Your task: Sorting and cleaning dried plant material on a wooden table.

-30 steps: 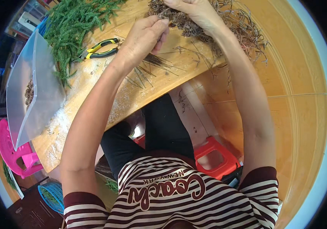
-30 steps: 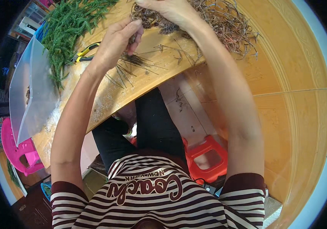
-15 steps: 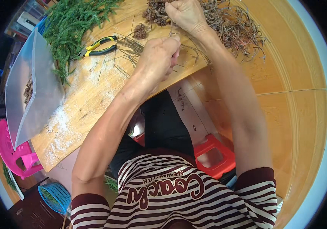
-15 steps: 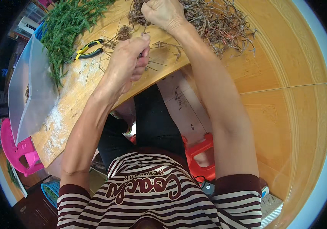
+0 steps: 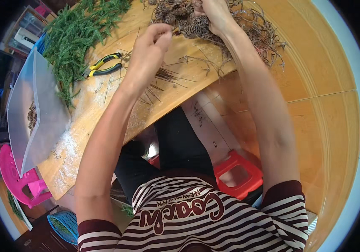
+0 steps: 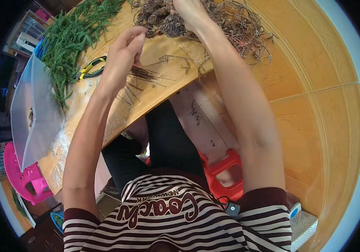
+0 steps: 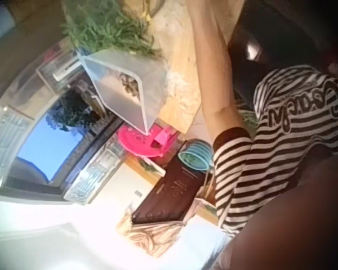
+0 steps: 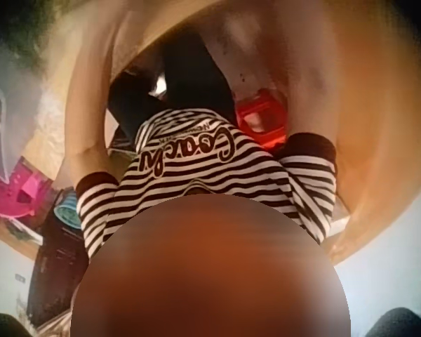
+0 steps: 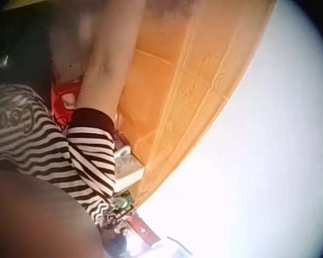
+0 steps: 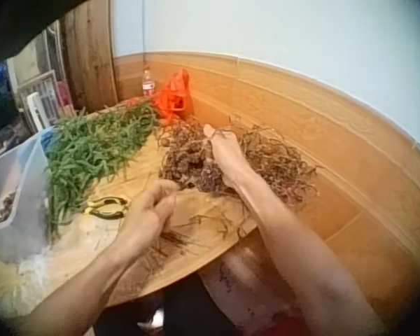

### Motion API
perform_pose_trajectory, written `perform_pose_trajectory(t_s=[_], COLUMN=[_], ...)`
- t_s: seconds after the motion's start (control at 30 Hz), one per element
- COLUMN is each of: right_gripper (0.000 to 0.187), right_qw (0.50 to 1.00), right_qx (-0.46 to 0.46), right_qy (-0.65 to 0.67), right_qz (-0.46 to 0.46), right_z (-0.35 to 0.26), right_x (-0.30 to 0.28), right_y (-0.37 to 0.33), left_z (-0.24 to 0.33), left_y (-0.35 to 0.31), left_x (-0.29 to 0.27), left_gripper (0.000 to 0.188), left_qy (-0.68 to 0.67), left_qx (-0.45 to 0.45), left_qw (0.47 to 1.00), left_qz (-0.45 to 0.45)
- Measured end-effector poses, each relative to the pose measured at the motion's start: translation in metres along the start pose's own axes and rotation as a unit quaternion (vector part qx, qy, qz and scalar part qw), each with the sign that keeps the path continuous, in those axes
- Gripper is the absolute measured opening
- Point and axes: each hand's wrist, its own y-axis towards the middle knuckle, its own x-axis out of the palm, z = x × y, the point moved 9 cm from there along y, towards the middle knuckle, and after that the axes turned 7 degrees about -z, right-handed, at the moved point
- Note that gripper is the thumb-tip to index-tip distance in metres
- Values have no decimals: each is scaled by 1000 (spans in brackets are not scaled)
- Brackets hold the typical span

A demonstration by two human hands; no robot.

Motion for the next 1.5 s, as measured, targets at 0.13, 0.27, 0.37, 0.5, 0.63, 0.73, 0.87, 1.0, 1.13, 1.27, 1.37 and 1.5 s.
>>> perform_pose_trajectory(t_s=[0.13, 0.27, 0.37, 0.5, 0.63, 0.73, 0.87, 1.0, 1.13, 1.27, 1.37, 1.5], right_gripper=[41, 46, 51, 58, 62, 62, 63, 63, 65, 66, 67, 65], right_qw=[991, 988, 983, 971, 919, 882, 939, 939, 882, 937, 942, 930], right_qx=[-38, 41, 49, -57, -126, -209, -83, -109, -266, -98, -58, -162], right_qy=[62, -60, -137, -197, -316, -372, -263, -248, -335, -260, -260, -262], right_qz=[-113, -138, -108, -119, -200, -202, -206, -211, -197, -210, -202, -202], right_z=[-10, -13, -20, -37, -31, -34, -11, -23, -52, -13, 2, -33], right_x=[8, 19, 26, 22, 29, 35, 29, 33, 39, 29, 20, 33], right_y=[-9, -18, -38, -40, -42, -50, -34, -44, -65, -42, -25, -55], left_z=[7, 20, 23, 7, -13, -14, -5, -9, -8, -7, -1, -7], left_y=[26, 39, 40, 40, 36, 33, 34, 31, 27, 26, 24, 27], left_x=[5, 19, 23, 17, 22, 42, 58, 57, 53, 66, 66, 56], left_gripper=[53, 52, 49, 38, 27, 21, 22, 22, 22, 22, 23, 27], left_qy=[81, 223, 259, 127, -91, -208, -223, -231, -304, -323, -274, -185], left_qx=[20, 105, 131, 70, -45, -78, -80, -84, -80, -122, -110, -83], left_qw=[997, 969, 956, 988, 989, 961, 939, 929, 907, 894, 909, 941], left_qz=[0, -24, -41, -58, -108, -165, -251, -276, -280, -285, -294, -270])
